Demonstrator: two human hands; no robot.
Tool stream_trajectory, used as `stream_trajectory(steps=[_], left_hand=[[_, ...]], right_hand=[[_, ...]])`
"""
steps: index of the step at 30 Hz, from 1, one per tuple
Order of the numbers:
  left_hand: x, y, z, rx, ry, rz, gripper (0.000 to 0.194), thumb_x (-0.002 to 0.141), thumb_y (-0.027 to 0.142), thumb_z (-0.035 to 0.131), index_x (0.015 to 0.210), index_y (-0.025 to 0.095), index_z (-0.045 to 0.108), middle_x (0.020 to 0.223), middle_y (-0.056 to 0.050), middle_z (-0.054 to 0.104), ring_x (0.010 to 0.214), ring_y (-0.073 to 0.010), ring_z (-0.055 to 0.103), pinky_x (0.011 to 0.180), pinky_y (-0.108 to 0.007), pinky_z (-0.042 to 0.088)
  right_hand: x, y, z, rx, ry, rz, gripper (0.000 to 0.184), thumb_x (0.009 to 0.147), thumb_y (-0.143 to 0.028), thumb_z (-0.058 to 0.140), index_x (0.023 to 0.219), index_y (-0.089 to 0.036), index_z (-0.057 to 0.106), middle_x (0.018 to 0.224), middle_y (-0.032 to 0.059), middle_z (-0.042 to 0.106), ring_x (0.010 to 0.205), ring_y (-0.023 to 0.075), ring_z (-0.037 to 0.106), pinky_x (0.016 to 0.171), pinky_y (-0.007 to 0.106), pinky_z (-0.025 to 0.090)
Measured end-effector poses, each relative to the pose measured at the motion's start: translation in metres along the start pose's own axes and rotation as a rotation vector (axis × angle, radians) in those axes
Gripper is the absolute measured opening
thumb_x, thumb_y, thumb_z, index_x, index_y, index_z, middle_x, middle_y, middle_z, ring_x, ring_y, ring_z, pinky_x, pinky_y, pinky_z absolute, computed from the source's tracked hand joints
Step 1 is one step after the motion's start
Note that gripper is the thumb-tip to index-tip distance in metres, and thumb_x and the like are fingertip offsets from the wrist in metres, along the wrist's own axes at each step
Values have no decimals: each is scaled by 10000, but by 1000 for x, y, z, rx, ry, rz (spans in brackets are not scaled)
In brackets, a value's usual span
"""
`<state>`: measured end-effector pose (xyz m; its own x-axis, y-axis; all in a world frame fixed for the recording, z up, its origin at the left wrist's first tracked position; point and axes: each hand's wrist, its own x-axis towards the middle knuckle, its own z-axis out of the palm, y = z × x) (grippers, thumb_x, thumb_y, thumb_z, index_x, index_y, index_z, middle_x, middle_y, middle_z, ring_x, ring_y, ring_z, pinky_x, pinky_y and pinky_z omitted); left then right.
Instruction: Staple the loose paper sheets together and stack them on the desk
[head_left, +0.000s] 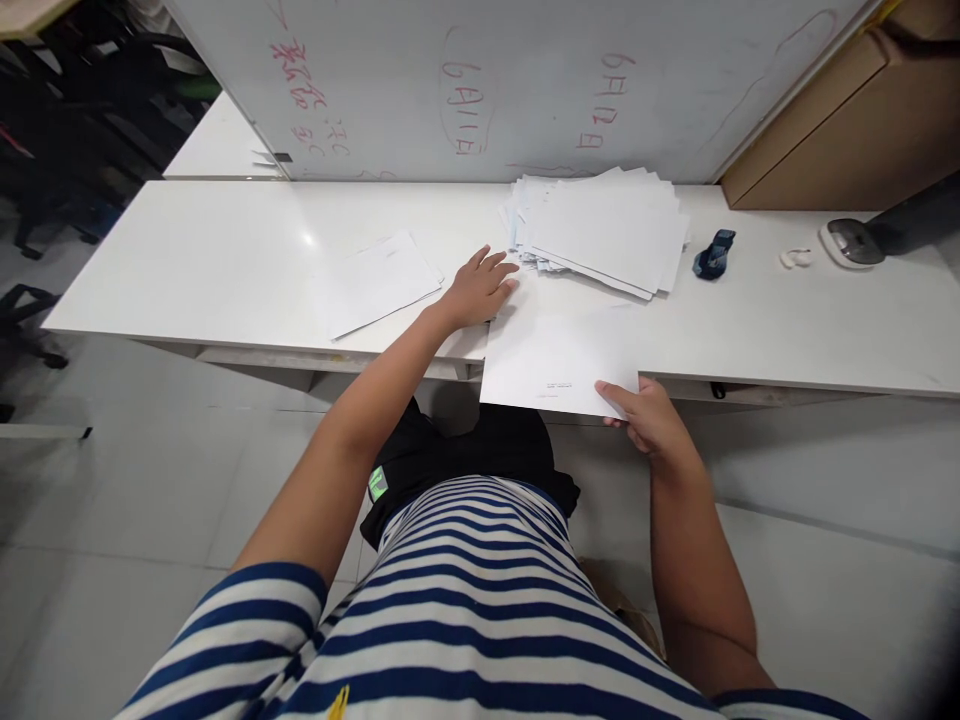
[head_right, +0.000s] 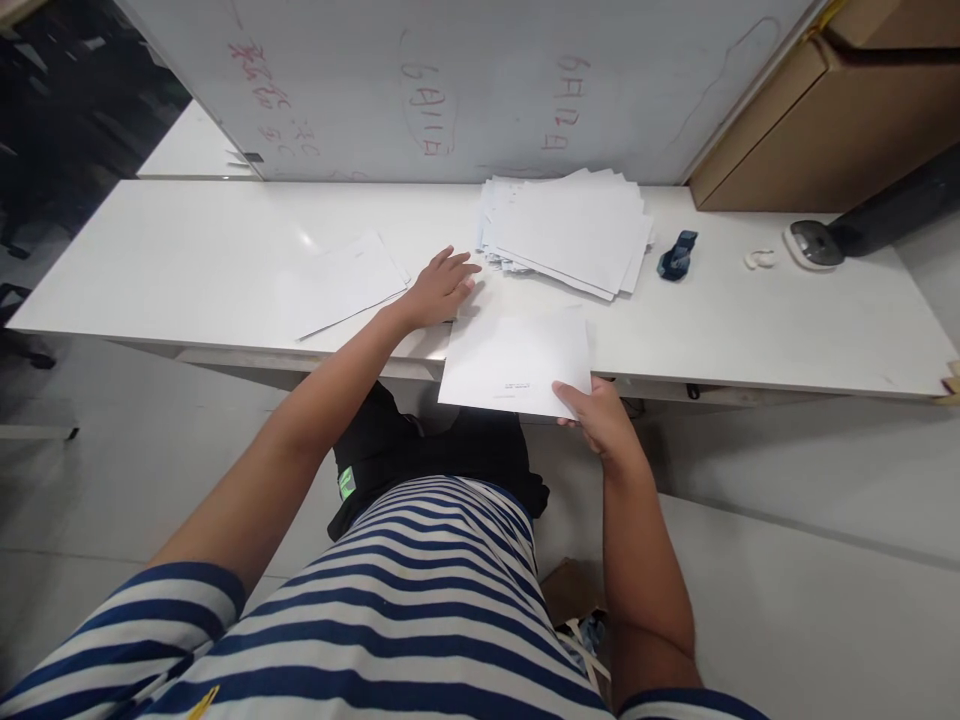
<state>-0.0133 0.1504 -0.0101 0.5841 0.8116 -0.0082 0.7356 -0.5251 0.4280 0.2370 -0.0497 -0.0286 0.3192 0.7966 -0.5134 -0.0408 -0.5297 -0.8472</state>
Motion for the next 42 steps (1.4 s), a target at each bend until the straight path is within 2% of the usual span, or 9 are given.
stream_trajectory(steps=[5,13,16,19,23,26,32,38,42], left_hand=[[1,0,2,69,-60,19,512,997,464,295,1441,250,432,1614,-68,298,1534,-294,97,1222,-530,189],[7,1,13,185,-96,86,484,973,309,347,1437,203,435,1606,-100,302,1534,-335,65,1207,-630,32],[6,4,12,172,-95,45,487,970,293,343,1430,175,447,1605,-126,302,1529,-351,84,1197,-648,73],[3,7,2,32,37,23,501,984,400,359,1431,189,443,1565,-117,384,1508,-339,195,1204,-574,198],[-14,3,-20,-246,406,81,559,1003,504,331,1479,212,338,1496,-115,478,1407,-228,424,1154,-401,358],[-39,-8,-28,-249,560,-5,533,1020,524,266,1435,218,400,1420,-112,554,1353,-221,486,1123,-407,387],[-88,-34,2,21,428,-58,455,983,498,428,1319,216,545,1373,-79,603,1426,-285,381,1162,-461,308],[-94,-36,18,68,383,-59,472,919,428,575,1334,208,531,1383,-82,588,1402,-288,405,1156,-457,315],[-97,-34,16,49,352,-59,325,929,361,569,1218,217,601,1289,-72,650,1320,-268,497,1114,-443,362]], right_hand=[[-2,-6,7,8,12,11,192,729,-205,740,866,-143,620,734,22,643,518,103,538,339,186,441],[1,-2,7,-10,8,-7,199,732,-215,732,879,-134,625,738,25,647,522,107,545,347,192,444],[1,-2,7,-29,10,-7,209,729,-238,737,873,-131,630,725,26,649,502,103,538,354,198,449],[1,-4,1,-73,-7,-43,232,727,-278,742,878,-132,642,749,36,665,539,117,562,374,205,469],[-4,-10,-19,-128,24,-89,332,704,-343,770,950,-145,666,872,64,706,662,160,624,390,206,480],[-14,-12,-33,-113,78,-112,337,690,-370,776,928,-152,681,885,78,723,664,184,641,385,226,480],[-19,-2,-43,-99,105,-152,359,693,-441,776,944,-192,713,950,81,758,759,248,713,570,313,586],[-7,3,-41,-155,201,-170,389,681,-460,784,928,-167,715,991,98,768,888,267,732,780,331,597],[-3,-2,-36,-149,129,-177,419,712,-435,775,992,-133,701,1026,118,763,936,262,731,847,357,590]])
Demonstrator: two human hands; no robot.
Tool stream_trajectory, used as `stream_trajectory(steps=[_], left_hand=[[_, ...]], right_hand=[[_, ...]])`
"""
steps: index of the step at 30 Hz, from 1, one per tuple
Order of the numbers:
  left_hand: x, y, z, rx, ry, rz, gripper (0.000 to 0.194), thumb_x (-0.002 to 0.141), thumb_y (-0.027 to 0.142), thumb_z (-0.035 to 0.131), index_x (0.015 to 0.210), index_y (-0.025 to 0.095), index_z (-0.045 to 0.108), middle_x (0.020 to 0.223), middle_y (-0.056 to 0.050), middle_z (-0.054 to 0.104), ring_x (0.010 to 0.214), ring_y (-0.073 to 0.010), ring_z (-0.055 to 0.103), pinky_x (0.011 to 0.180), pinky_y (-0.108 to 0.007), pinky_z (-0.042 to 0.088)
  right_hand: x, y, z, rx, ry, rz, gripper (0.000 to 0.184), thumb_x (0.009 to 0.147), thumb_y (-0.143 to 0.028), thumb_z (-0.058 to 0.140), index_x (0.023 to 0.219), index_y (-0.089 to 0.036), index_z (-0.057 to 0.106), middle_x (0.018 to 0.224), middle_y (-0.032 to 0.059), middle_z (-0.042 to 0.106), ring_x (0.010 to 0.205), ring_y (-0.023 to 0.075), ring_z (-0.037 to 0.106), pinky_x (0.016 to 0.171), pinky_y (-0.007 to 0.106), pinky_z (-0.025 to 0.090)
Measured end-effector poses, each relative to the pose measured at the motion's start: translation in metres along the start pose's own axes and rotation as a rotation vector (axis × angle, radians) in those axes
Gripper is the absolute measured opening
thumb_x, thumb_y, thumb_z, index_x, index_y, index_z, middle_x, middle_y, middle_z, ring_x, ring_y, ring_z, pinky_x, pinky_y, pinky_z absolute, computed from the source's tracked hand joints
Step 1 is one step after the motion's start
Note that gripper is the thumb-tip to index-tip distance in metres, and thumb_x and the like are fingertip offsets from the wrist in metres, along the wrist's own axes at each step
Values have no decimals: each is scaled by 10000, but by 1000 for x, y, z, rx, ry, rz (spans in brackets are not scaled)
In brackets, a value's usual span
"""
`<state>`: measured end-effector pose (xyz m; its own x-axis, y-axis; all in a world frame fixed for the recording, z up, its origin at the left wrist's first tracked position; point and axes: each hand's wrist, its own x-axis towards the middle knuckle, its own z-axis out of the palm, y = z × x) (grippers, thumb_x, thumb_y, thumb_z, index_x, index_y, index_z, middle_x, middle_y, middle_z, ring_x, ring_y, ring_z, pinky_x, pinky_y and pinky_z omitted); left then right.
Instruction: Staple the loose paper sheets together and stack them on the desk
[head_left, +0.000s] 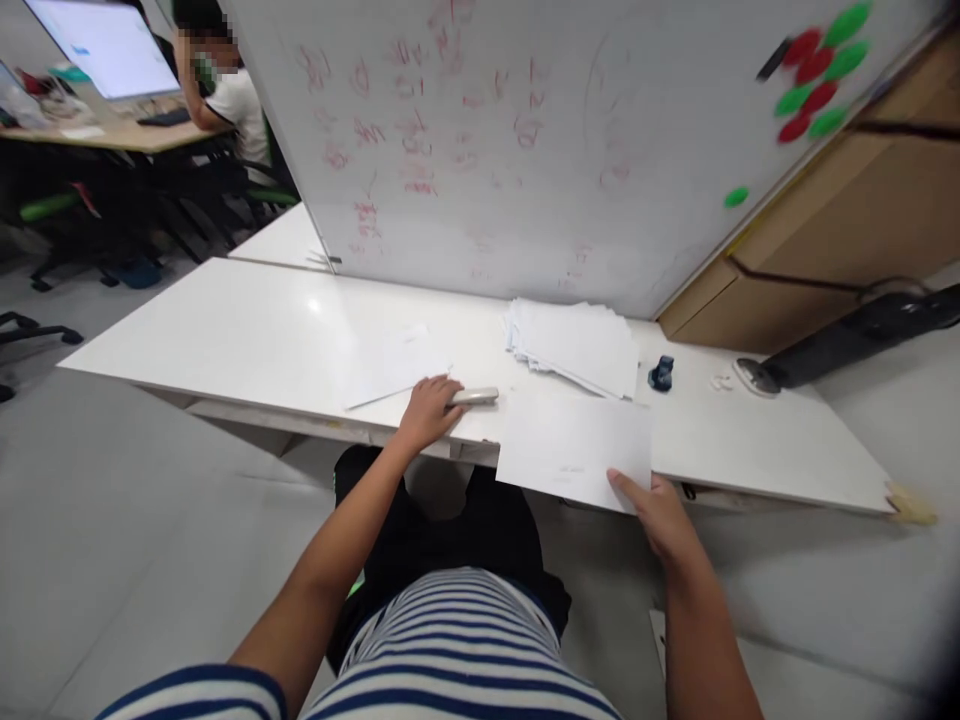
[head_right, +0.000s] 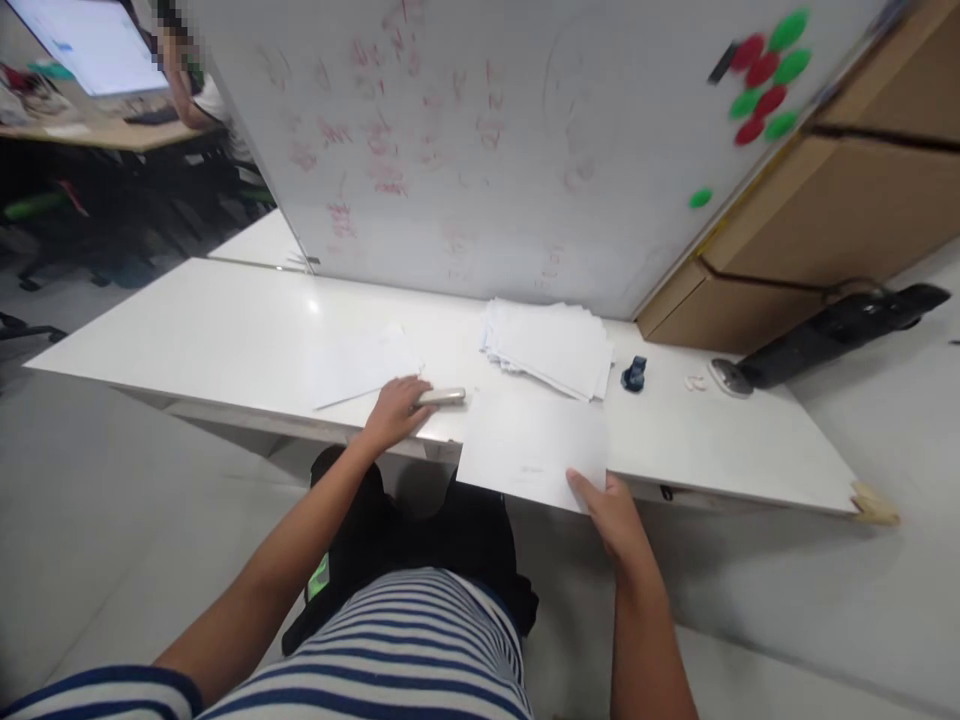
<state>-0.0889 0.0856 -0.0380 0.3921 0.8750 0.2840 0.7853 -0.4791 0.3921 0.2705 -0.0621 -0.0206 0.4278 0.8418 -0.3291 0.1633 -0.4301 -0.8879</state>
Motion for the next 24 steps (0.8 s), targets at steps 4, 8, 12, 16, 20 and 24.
stream_trajectory(steps=[4,8,12,16,20,24], left_hand=[[-2,-2,-1,-53,34,18,309,923,389,587,1183,224,619,1258,-65,670,1280,-257,535,1092,-424,394],[-2,-3,-1,-67,24,13,306,913,382,602,1180,235,627,1258,-65,669,1246,-258,560,1072,-423,421],[-1,-4,0,-81,14,11,307,912,384,598,1184,245,629,1259,-70,668,1236,-259,570,1080,-428,426],[-1,-5,1,-95,36,8,303,899,378,615,1165,234,635,1237,-77,673,1204,-257,589,1074,-429,439],[-2,-2,0,-99,42,0,288,894,379,614,1149,247,638,1206,-70,684,1183,-255,604,1062,-429,453],[-6,0,-3,-124,127,-1,326,943,438,526,1183,241,625,1288,-79,651,1268,-243,556,1092,-421,434]], right_hand=[[25,-18,5,86,39,-95,447,700,-417,794,1034,-141,681,1069,108,752,977,235,719,883,350,582],[80,-53,15,229,147,-225,414,693,-358,773,1028,-138,668,1000,92,753,933,218,710,868,352,576],[137,-88,28,-58,204,-263,357,722,-336,692,1001,-116,662,932,120,737,891,222,689,844,335,553],[161,-105,38,-268,281,-272,518,691,-298,673,1147,-59,615,1108,245,670,1116,348,603,986,468,444],[153,-100,48,-606,493,-428,760,781,-346,591,1446,-60,363,1484,318,362,1364,432,364,1049,605,309],[118,-72,64,-676,600,-646,667,862,-415,498,1447,-116,384,1590,255,202,1475,420,146,1105,647,204]])
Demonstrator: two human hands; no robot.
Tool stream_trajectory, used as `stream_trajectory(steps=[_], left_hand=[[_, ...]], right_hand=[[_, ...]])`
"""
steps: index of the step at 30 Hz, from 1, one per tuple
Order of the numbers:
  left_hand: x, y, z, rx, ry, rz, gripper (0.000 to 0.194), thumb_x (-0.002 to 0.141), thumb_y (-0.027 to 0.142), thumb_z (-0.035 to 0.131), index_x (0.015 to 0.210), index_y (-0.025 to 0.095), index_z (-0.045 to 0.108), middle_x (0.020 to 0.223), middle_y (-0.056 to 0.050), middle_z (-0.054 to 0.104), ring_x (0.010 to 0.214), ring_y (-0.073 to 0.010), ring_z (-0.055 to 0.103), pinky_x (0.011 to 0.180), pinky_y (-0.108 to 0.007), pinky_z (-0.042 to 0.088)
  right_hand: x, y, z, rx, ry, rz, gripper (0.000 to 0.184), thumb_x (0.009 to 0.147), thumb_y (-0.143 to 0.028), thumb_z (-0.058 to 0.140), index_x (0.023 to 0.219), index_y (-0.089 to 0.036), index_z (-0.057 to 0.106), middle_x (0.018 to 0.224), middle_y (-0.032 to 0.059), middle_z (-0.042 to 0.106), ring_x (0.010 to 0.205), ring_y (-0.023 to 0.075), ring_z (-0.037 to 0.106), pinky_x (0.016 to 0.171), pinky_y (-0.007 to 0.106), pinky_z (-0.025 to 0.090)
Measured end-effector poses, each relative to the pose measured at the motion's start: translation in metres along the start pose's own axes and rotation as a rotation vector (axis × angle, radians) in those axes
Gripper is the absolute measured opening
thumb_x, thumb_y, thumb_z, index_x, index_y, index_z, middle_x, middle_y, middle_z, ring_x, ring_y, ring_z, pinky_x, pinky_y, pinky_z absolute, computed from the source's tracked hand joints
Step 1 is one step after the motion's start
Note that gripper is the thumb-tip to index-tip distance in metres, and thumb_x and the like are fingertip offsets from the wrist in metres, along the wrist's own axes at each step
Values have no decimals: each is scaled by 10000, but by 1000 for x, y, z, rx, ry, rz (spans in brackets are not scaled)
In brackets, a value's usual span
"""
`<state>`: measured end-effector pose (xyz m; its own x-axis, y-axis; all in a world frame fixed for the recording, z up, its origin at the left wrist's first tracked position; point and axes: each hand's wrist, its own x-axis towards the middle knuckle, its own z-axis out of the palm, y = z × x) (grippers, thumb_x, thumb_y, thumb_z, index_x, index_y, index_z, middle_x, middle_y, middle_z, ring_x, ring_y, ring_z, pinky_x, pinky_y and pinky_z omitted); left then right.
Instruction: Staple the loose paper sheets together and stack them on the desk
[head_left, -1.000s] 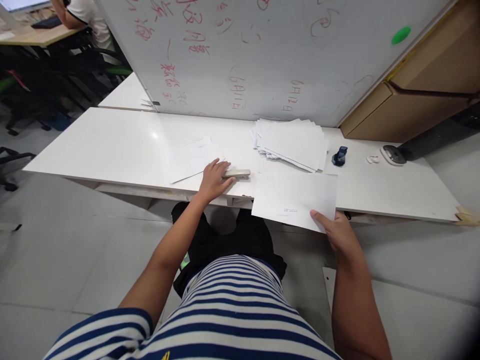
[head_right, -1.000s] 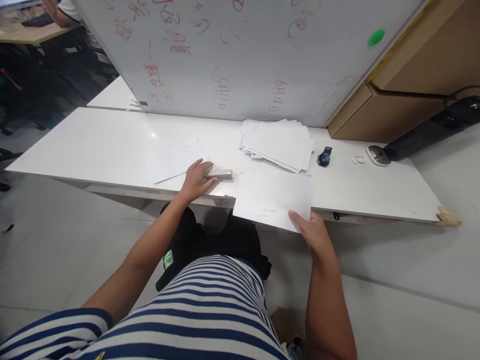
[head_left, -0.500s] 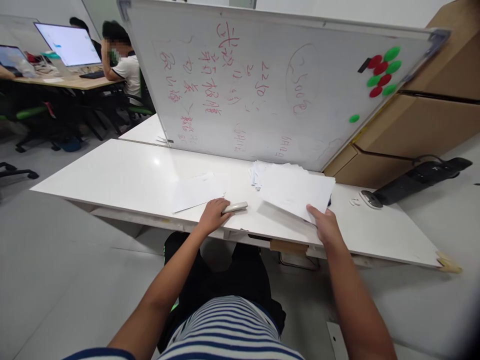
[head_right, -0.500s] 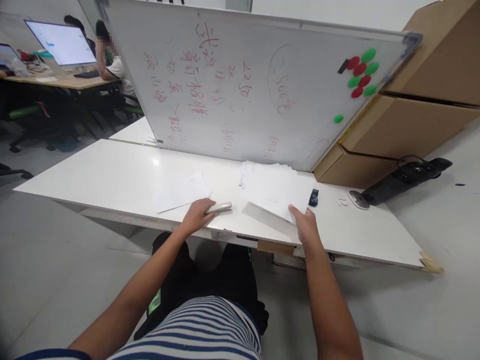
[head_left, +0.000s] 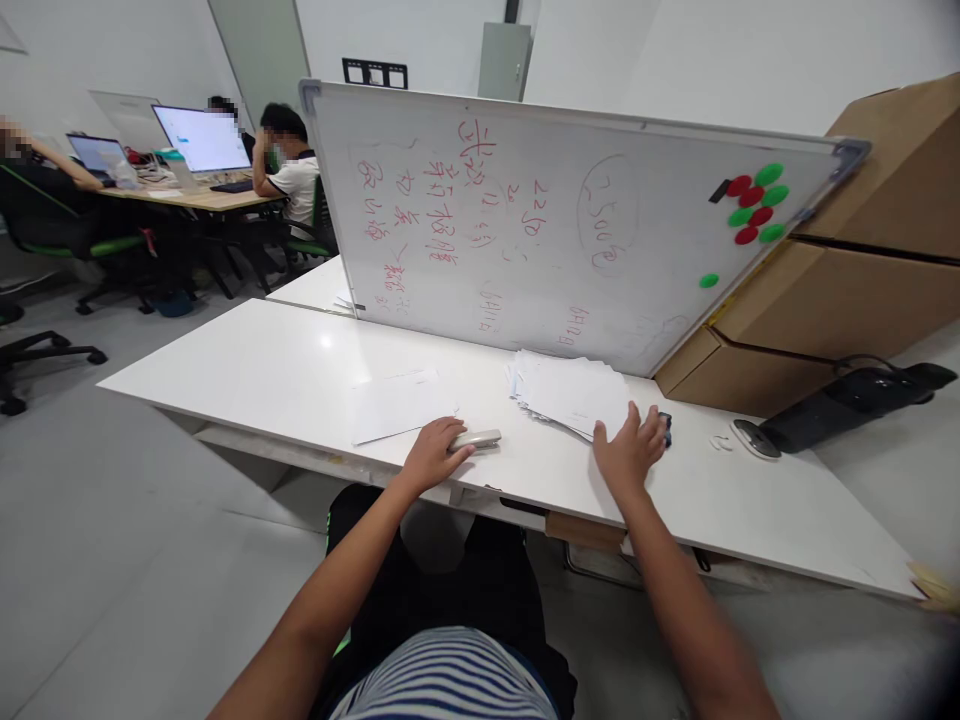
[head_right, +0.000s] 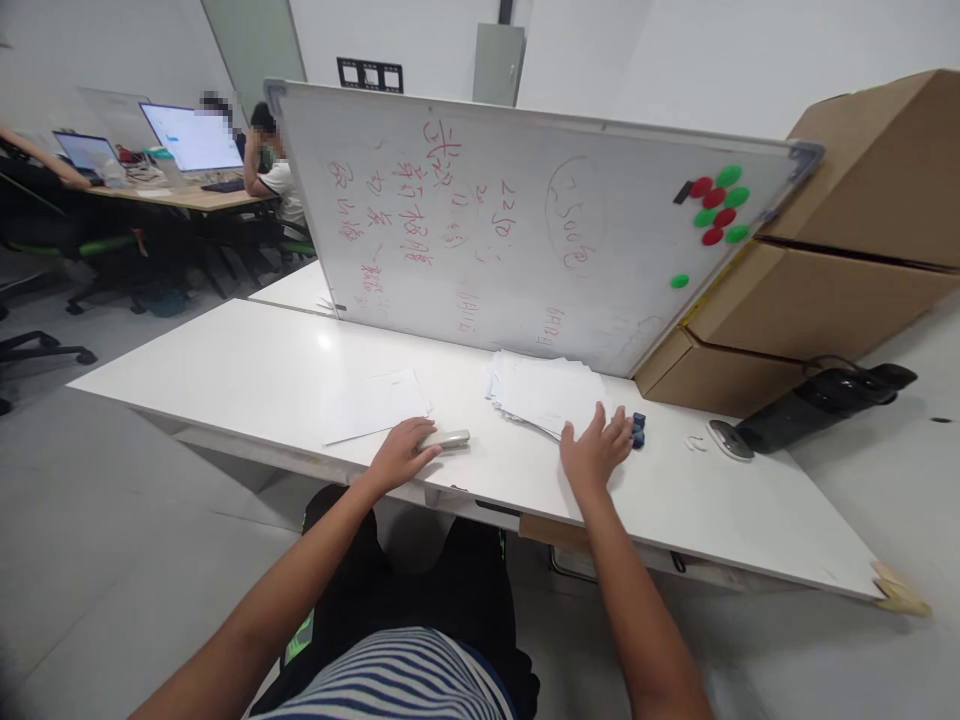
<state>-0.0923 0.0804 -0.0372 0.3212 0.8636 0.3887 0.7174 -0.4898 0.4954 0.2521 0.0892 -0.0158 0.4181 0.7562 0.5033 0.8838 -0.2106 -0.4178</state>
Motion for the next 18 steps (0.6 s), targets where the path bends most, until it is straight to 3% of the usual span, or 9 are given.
stream_trajectory(steps=[4,6,7,9,11,18], left_hand=[[-4,-21,-19,113,113,-111,316,996,363,397,1203,246,606,1319,-69,649,1336,-222,513,1176,-462,318],[-7,-38,-33,275,101,-253,373,957,407,473,1279,242,561,1432,-98,562,1428,-281,400,1205,-539,220],[-8,-47,-39,341,71,-329,504,916,484,532,1345,220,512,1513,-134,465,1473,-330,309,1200,-581,190],[-11,-59,-48,390,-33,-452,676,868,599,558,1403,201,452,1562,-173,378,1478,-380,275,1172,-620,212],[-14,-63,-51,400,-70,-467,640,902,604,502,1405,212,449,1558,-163,390,1461,-349,322,1175,-594,229],[-18,-48,-46,405,34,-486,484,1002,439,371,1402,185,469,1455,-141,530,1366,-292,461,1123,-512,334]], right_hand=[[-64,-9,-3,37,-148,-84,601,892,-480,452,1410,-175,442,1588,212,233,1483,409,142,1107,648,232],[-87,-13,-2,58,-162,-87,595,903,-456,445,1425,-171,425,1584,220,237,1487,405,144,1104,656,243],[-94,-15,-1,66,-150,-80,600,907,-435,445,1436,-154,410,1578,234,241,1488,408,140,1104,663,243],[-101,-16,2,74,-110,-61,631,906,-404,464,1457,-108,378,1570,274,233,1490,426,116,1100,686,229],[-103,-15,6,71,-75,-53,685,890,-405,505,1470,-74,353,1573,304,197,1490,454,76,1096,715,203],[-103,-6,8,96,-74,-130,749,879,-412,544,1498,-52,326,1590,308,126,1483,497,21,1106,736,155]])
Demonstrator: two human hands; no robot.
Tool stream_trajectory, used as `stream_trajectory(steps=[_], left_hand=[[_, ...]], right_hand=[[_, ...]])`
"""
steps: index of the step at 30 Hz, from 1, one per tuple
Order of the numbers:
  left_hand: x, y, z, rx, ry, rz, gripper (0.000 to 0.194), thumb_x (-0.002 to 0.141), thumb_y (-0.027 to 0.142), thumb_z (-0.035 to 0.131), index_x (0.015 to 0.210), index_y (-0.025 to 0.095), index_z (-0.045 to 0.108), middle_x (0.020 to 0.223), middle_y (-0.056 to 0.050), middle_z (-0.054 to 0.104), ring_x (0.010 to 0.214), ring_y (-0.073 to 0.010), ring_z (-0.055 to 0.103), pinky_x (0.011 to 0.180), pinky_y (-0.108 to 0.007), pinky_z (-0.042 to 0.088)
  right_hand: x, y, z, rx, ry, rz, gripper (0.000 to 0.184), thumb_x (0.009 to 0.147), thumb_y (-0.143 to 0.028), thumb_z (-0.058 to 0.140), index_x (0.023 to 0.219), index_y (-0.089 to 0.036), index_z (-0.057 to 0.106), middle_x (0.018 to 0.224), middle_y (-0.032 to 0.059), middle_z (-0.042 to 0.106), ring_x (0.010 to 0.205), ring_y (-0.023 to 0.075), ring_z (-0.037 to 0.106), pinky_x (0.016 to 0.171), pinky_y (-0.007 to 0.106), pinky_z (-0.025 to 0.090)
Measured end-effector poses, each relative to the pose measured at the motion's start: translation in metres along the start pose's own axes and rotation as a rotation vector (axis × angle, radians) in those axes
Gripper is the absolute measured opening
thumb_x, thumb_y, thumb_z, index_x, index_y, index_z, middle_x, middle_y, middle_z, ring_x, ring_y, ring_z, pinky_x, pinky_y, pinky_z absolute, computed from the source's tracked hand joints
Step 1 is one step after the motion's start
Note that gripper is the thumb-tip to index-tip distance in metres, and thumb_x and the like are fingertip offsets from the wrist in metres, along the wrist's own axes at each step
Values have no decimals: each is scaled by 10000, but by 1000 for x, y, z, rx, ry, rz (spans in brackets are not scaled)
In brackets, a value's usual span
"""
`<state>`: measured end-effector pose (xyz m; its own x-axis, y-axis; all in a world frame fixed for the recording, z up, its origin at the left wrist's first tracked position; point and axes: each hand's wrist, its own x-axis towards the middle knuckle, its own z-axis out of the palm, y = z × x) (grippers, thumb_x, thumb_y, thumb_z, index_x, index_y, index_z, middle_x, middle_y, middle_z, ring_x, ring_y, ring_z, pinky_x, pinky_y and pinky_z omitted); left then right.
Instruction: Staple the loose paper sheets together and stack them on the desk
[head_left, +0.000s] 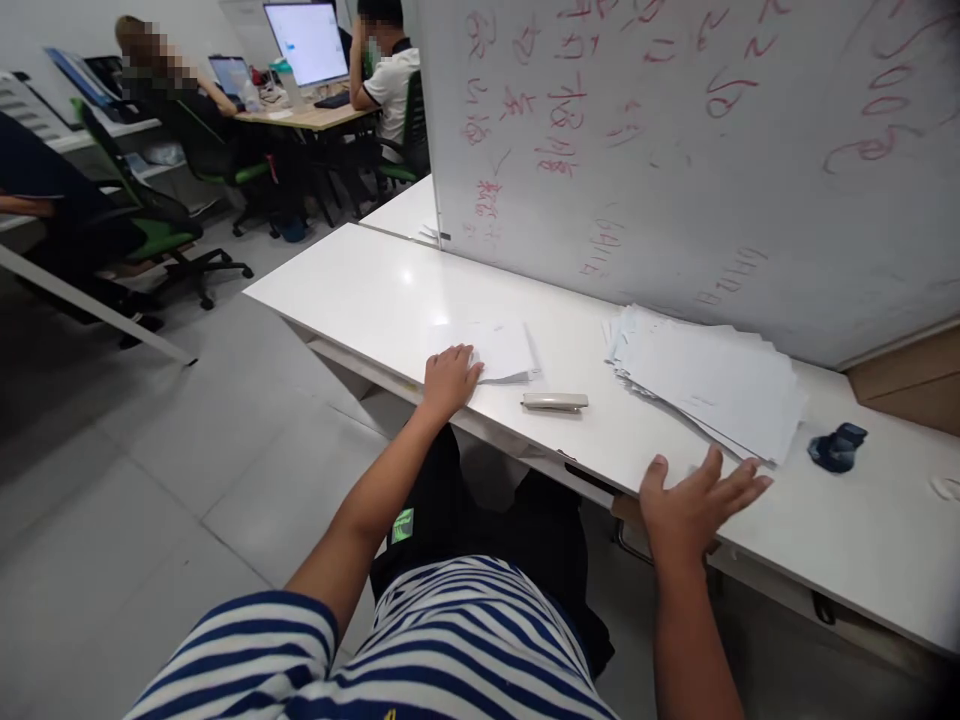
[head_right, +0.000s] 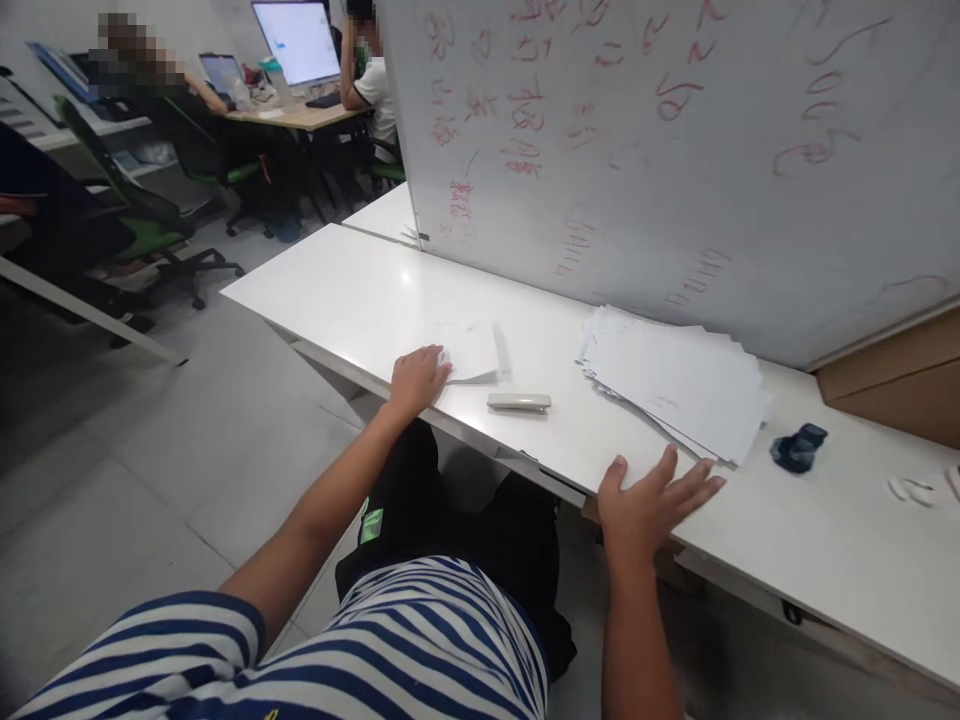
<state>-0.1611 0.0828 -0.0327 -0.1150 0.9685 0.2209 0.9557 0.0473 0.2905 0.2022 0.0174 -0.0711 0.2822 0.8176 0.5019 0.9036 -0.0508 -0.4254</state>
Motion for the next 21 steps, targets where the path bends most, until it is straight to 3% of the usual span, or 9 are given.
stream_trajectory(steps=[6,9,13,18,21], left_hand=[[-18,-2,-8,-4,-151,33,855,841,717,525,1507,221,321,1595,-155,321,1472,-355,289,1174,-544,242],[-24,-5,-14,32,-124,54,715,884,654,521,1461,250,399,1539,-147,425,1409,-351,394,1111,-525,330],[-27,-6,-19,119,-71,107,434,953,561,475,1233,254,602,1443,-117,545,1296,-332,506,992,-479,412],[-19,-6,-21,96,-63,131,418,1034,409,324,952,212,683,1004,-101,740,946,-257,667,794,-372,444],[-6,-14,-33,-8,140,-8,360,1020,403,377,958,221,680,956,-64,744,819,-199,672,688,-300,428]], right_hand=[[-3,-3,-3,-1,16,-1,739,890,-418,532,1492,-33,340,1578,308,168,1485,486,54,1131,717,144],[-3,-2,-2,6,14,6,726,895,-423,522,1485,-34,354,1580,301,177,1486,483,65,1131,715,155],[-4,1,1,-1,30,-4,707,894,-422,522,1462,-21,388,1564,307,221,1485,472,96,1146,686,168],[-5,4,2,14,25,-1,669,895,-425,502,1448,-62,407,1560,290,244,1485,459,112,1128,706,177],[-5,4,1,5,22,6,671,896,-431,497,1450,-63,404,1563,283,246,1488,448,114,1139,684,185]])
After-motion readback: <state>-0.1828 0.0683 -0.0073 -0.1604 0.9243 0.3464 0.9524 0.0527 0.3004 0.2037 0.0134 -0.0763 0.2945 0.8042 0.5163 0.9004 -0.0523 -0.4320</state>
